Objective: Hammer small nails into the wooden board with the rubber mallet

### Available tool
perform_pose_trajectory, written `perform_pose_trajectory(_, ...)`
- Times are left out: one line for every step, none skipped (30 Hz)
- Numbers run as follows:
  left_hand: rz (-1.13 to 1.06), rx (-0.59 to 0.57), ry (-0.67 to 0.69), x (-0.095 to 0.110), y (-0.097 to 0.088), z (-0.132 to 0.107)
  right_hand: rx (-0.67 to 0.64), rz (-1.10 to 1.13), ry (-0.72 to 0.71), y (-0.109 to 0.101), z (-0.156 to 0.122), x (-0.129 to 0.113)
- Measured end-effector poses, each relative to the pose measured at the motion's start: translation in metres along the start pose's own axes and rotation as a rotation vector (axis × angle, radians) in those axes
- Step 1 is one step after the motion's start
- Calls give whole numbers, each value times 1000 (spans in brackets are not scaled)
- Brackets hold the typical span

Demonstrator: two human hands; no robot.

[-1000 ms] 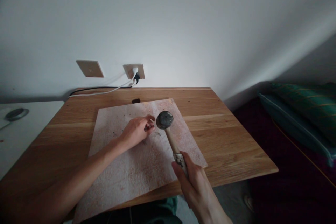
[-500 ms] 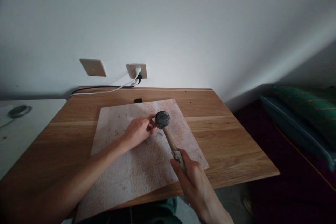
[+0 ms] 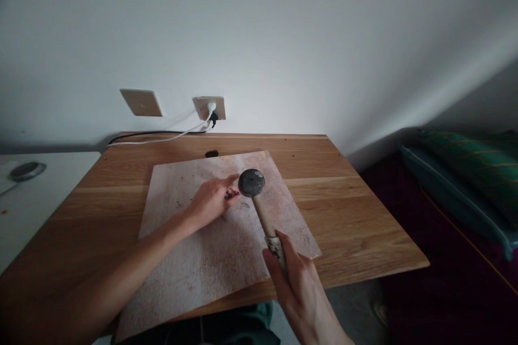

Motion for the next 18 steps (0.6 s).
perform_pose_trajectory(-18, -2, 7, 0, 0, 0, 4, -4, -11, -1, -1, -2)
perform_pose_trajectory(-29, -2, 13, 0, 1, -1, 4, -11, -23, -2, 0, -3)
perform_pose_trajectory(-28, 4, 11, -1, 1, -1, 4, -22, -35, -2, 1, -3)
perform_pose_trajectory(-13, 14, 6, -1, 1, -1, 0, -37, -45, -1, 3, -1)
perform_pose_trajectory(7, 25, 3, -2, 1, -1, -7, -53, -51, 0, 6, 1)
perform_pose_trajectory(25, 37, 1, -2, 1, -1, -18, -64, -56, 1, 8, 3)
perform_pose_trajectory(36, 49, 0, -2, 1, 0, -28, -65, -61, 2, 10, 6)
perform_pose_trajectory(36, 59, 1, -3, 1, 0, -31, -54, -57, 2, 11, 8)
perform_pose_trajectory(26, 65, 8, -3, 1, 0, -26, -32, -40, 1, 11, 9)
perform_pose_trajectory(11, 67, 18, -3, 2, 0, -15, 1, -11, -1, 10, 11)
perform_pose_trajectory(-3, 68, 26, -3, 2, 0, 1, 36, 23, -3, 8, 12)
perform_pose_trajectory(-10, 69, 33, -3, 2, 0, 19, 62, 59, -7, 6, 14)
perform_pose_trajectory(-11, 69, 39, -3, 1, -1, 31, 78, 92, -11, 4, 16)
perform_pose_trajectory(-7, 70, 42, -3, 0, -1, 36, 84, 117, -14, 3, 18)
perform_pose_trajectory(0, 70, 44, -2, 0, -2, 37, 83, 132, -18, 3, 20)
perform_pose_trajectory(7, 71, 46, -2, -1, -2, 36, 75, 145, -21, 3, 24)
perform_pose_trajectory(11, 70, 52, -2, -2, -2, 36, 64, 159, -24, 5, 28)
perform_pose_trajectory(11, 69, 60, -1, -2, -3, 41, 55, 173, -26, 7, 33)
Point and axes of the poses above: each hand's wrist, its own z-axis towards the middle knuckle, its own y-axis out of the palm, x = y × z, the point moved 5 cm from there along z, towards the middle knuckle, and after that the axes turned 14 degrees about z, right-handed, at the moved point
